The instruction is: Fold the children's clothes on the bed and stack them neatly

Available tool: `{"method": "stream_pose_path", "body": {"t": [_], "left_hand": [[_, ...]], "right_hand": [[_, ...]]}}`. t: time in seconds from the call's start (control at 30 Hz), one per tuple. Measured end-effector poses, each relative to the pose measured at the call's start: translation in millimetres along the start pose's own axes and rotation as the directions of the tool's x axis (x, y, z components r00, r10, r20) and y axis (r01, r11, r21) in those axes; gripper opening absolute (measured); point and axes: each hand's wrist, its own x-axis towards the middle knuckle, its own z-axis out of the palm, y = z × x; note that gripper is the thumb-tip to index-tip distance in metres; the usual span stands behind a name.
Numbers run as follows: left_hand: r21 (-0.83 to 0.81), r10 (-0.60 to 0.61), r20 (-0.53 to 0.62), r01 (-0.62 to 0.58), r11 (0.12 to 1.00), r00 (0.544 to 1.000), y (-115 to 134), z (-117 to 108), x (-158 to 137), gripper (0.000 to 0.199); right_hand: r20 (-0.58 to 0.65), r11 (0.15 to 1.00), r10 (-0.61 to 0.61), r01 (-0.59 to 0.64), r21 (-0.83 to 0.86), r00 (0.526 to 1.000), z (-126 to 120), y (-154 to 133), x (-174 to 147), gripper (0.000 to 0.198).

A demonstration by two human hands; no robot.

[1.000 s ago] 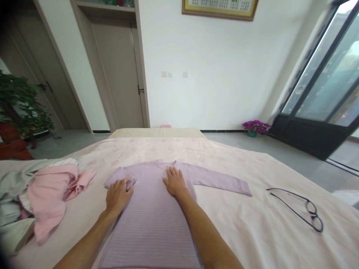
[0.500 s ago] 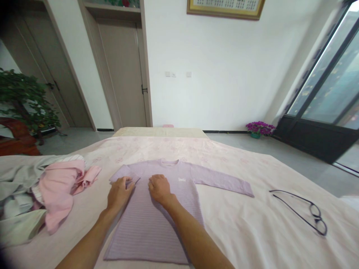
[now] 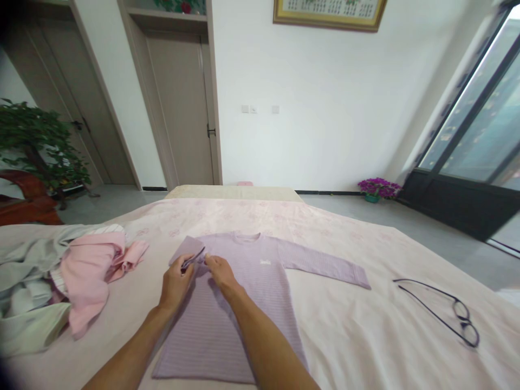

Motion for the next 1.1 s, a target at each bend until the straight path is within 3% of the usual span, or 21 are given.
{"method": "stream_pose_path", "body": {"t": [0.1, 0.17, 0.23, 0.3, 0.43, 0.57, 0.73, 0.93, 1.1], "left_hand": [[-0.193, 0.041, 0.207, 0.0, 0.981, 0.977, 18, 3, -9, 0.032], [-0.224, 0.053, 0.269, 0.009, 0.975, 0.962, 26, -5, -14, 0.034], [-0.117, 0.025, 0.282, 0.009, 0.993, 0.959, 30, -21, -19, 0.03], [0.098, -0.04, 0.322, 0.009, 0.995, 0.946, 31, -41, -26, 0.023], [0.426, -0.237, 0.466, 0.019, 0.904, 0.852, 32, -71, -47, 0.021], [0.504, -0.325, 0.498, 0.037, 0.863, 0.804, 36, -76, -65, 0.026], [0.491, -0.327, 0.548, 0.021, 0.871, 0.77, 40, -73, -74, 0.012], [0.329, -0.259, 0.603, 0.06, 0.942, 0.754, 60, -68, -77, 0.007], [0.231, -0.16, 0.66, 0.005, 0.973, 0.734, 83, -53, -78, 0.009]], "right_hand": [[-0.057, 0.946, 0.109, -0.086, 0.312, 0.992, 6, -6, 6, 0.041], [-0.12, 0.9, 0.179, -0.113, 0.422, 0.976, 3, -10, 7, 0.035], [-0.192, 0.889, 0.199, -0.095, 0.447, 0.961, -7, -14, 8, 0.027], [-0.24, 0.881, 0.207, -0.074, 0.467, 0.949, -25, -20, 12, 0.02], [-0.28, 0.845, 0.229, -0.048, 0.532, 0.932, -74, -41, 25, 0.014], [-0.272, 0.843, 0.222, -0.044, 0.535, 0.936, -116, -67, 33, 0.016], [-0.274, 0.87, 0.159, -0.003, 0.494, 0.948, -152, -88, 32, 0.024], [-0.326, 0.904, 0.082, 0.067, 0.422, 0.942, -187, -106, 31, 0.03], [-0.364, 0.941, -0.056, 0.172, 0.293, 0.93, -203, -130, 24, 0.032]]}}
